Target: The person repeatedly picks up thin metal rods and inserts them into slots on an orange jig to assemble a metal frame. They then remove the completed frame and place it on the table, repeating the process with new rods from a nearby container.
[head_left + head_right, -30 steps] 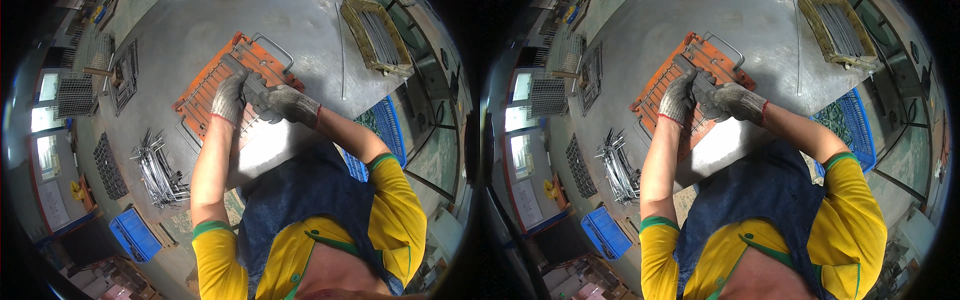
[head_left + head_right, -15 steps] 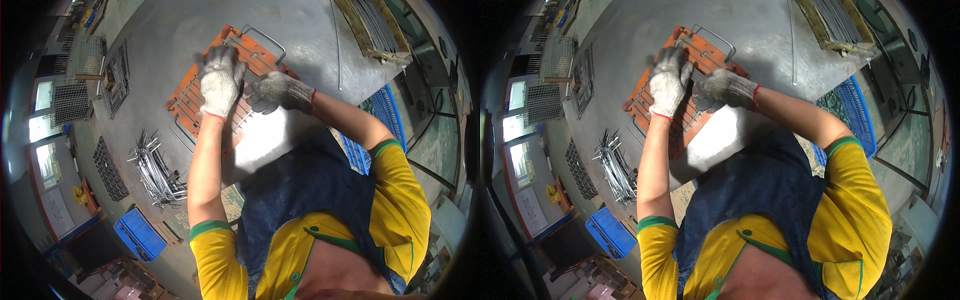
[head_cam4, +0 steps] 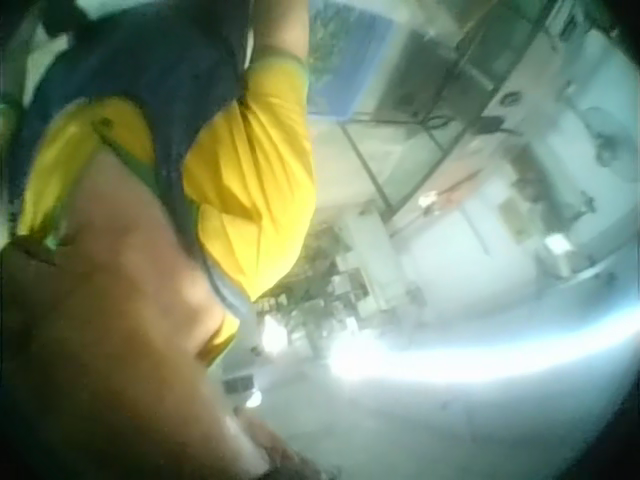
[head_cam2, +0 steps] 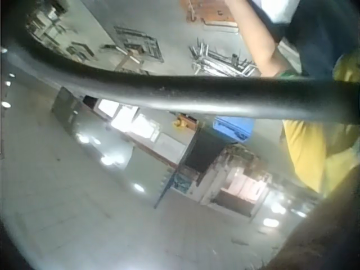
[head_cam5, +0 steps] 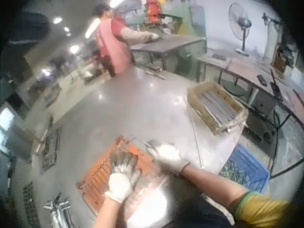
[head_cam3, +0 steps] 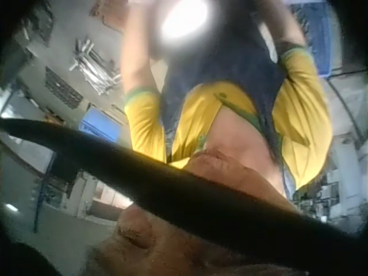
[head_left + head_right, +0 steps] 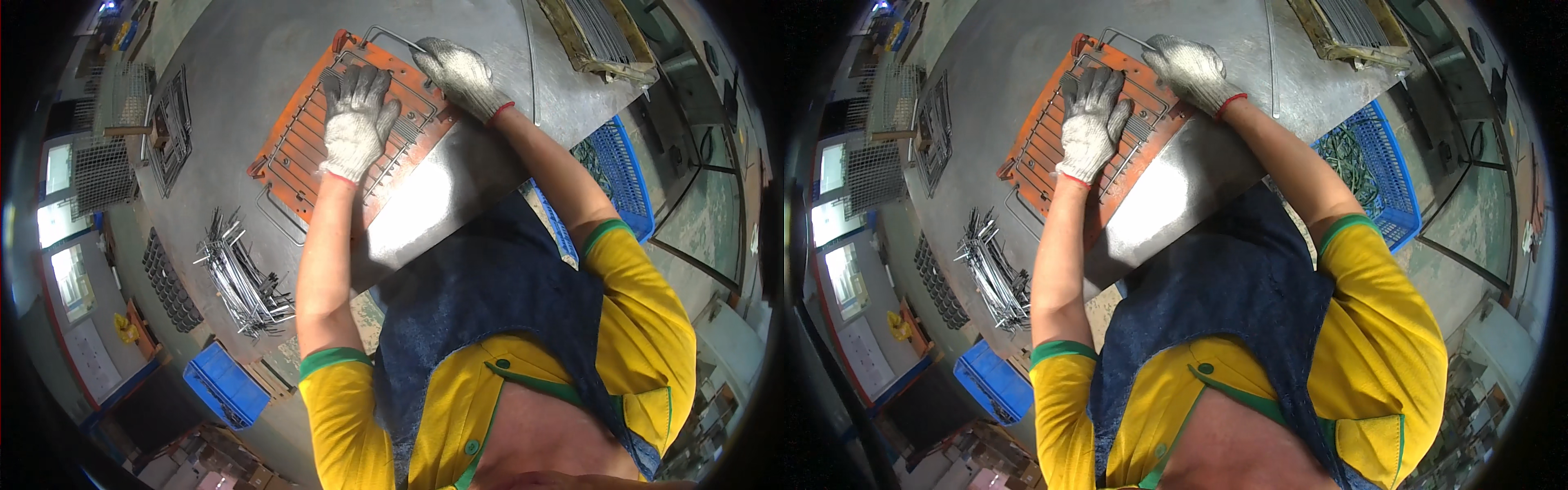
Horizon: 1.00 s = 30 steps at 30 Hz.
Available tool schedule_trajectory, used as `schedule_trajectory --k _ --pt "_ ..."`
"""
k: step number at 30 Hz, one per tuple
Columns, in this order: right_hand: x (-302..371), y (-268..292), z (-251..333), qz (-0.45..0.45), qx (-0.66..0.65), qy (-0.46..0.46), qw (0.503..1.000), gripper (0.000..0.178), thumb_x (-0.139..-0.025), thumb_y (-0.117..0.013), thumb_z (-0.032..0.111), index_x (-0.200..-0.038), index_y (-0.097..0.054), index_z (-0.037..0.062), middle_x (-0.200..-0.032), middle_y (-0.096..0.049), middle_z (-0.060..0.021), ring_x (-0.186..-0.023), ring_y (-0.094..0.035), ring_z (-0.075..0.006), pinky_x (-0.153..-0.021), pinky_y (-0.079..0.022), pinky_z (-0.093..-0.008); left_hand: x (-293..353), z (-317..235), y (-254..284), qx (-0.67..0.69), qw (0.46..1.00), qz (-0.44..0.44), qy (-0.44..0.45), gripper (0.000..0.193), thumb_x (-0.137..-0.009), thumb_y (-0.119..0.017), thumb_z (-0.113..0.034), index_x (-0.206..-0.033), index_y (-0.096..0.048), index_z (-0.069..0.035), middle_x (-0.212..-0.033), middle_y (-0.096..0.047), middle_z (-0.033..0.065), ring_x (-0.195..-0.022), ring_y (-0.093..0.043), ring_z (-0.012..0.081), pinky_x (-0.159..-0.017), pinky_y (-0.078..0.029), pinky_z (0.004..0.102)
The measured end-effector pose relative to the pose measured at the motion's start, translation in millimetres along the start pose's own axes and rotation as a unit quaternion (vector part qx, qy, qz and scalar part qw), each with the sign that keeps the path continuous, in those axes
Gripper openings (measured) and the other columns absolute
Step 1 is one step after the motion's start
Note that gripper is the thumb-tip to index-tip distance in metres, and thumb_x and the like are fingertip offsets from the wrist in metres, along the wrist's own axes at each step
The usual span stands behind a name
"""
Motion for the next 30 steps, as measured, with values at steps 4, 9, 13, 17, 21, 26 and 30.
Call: schedule_trajectory --k 4,9,13,17,21,26,30 --pt "-3.3 -23.6 -26.3 -0.068 -0.009 0.066 0.995 0.036 -0.092 -0.052 0.019 -0.126 -0.055 0.0066 -0.133 -0.052 -0.0129 -0.113 -0.056 -0.0314 -0.091 -0.05 -0.0412 32.4 7.8 16.1 -0.025 0.998 0.051 0.022 0.048 -0.086 -0.056 -0.031 -0.126 -0.052 -0.005 -0.129 -0.051 0.013 -0.128 -0.041 0.0303 -0.109 -0.025 0.0563" --pt "-0.1 -19.1 -21.8 -0.165 -0.004 0.13 0.978 0.037 -0.096 -0.045 0.034 -0.121 -0.055 0.008 -0.101 -0.063 -0.0091 -0.087 -0.065 -0.0235 -0.077 -0.053 -0.0384 35.6 4.1 51.1 -0.062 0.991 0.105 0.054 0.043 -0.085 -0.057 -0.028 -0.121 -0.056 -0.004 -0.123 -0.053 0.0139 -0.123 -0.044 0.0292 -0.107 -0.026 0.0536" --pt "5.3 -7.1 -6.2 -0.179 -0.01 0.138 0.974 0.039 -0.097 -0.043 0.039 -0.119 -0.056 0.0088 -0.084 -0.066 -0.0084 -0.071 -0.068 -0.0198 -0.07 -0.054 -0.0372 17.6 1.6 35.9 -0.053 0.998 0.014 0.019 0.045 -0.086 -0.057 -0.034 -0.122 -0.055 -0.007 -0.122 -0.054 0.013 -0.12 -0.045 0.0307 -0.107 -0.026 0.0528" --pt "13.3 1.5 5.1 -0.155 -0.068 0.094 0.981 0.04 -0.097 -0.045 0.04 -0.122 -0.057 0.0104 -0.105 -0.064 -0.0113 -0.094 -0.062 -0.0294 -0.084 -0.049 -0.0407 46.3 10.5 33.2 -0.007 0.998 0.068 -0.014 0.05 -0.086 -0.057 -0.034 -0.128 -0.05 -0.007 -0.129 -0.049 0.0133 -0.123 -0.043 0.0304 -0.109 -0.025 0.0527" --pt "11.9 -0.9 -3.1 -0.132 -0.059 0.043 0.989 0.04 -0.096 -0.046 0.04 -0.122 -0.058 0.0113 -0.115 -0.063 -0.0122 -0.106 -0.06 -0.033 -0.09 -0.047 -0.042 80.5 18.7 53.4 -0.036 0.995 0.092 0.006 0.048 -0.084 -0.057 -0.029 -0.126 -0.051 -0.005 -0.123 -0.05 0.0133 -0.12 -0.044 0.0304 -0.107 -0.026 0.0522" --pt "8.6 -8.2 -10.3 -0.153 -0.062 0.066 0.984 0.038 -0.096 -0.045 0.037 -0.119 -0.059 0.0102 -0.104 -0.065 -0.0113 -0.094 -0.064 -0.0294 -0.084 -0.049 -0.0394 66.2 8.2 56.5 -0.02 0.997 0.054 0.044 0.053 -0.083 -0.059 -0.034 -0.126 -0.052 -0.004 -0.124 -0.05 0.0144 -0.122 -0.043 0.031 -0.108 -0.024 0.0534" --pt "9.6 -2.2 -3.3 -0.149 -0.051 0.071 0.985 0.037 -0.096 -0.045 0.037 -0.118 -0.059 0.0101 -0.102 -0.065 -0.0118 -0.091 -0.065 -0.0288 -0.081 -0.05 -0.0392 47.3 4.6 19.5 0.006 0.998 0.05 0.044 0.059 -0.087 -0.058 -0.04 -0.13 -0.049 -0.002 -0.13 -0.047 0.0177 -0.129 -0.038 0.0344 -0.113 -0.018 0.0556"
Point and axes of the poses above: each hand's wrist, its own x-axis away from the middle knuckle, its own y-axis out of the back of the hand, z = x × y, the point moved 2 cm from there along -x, towards the middle knuckle
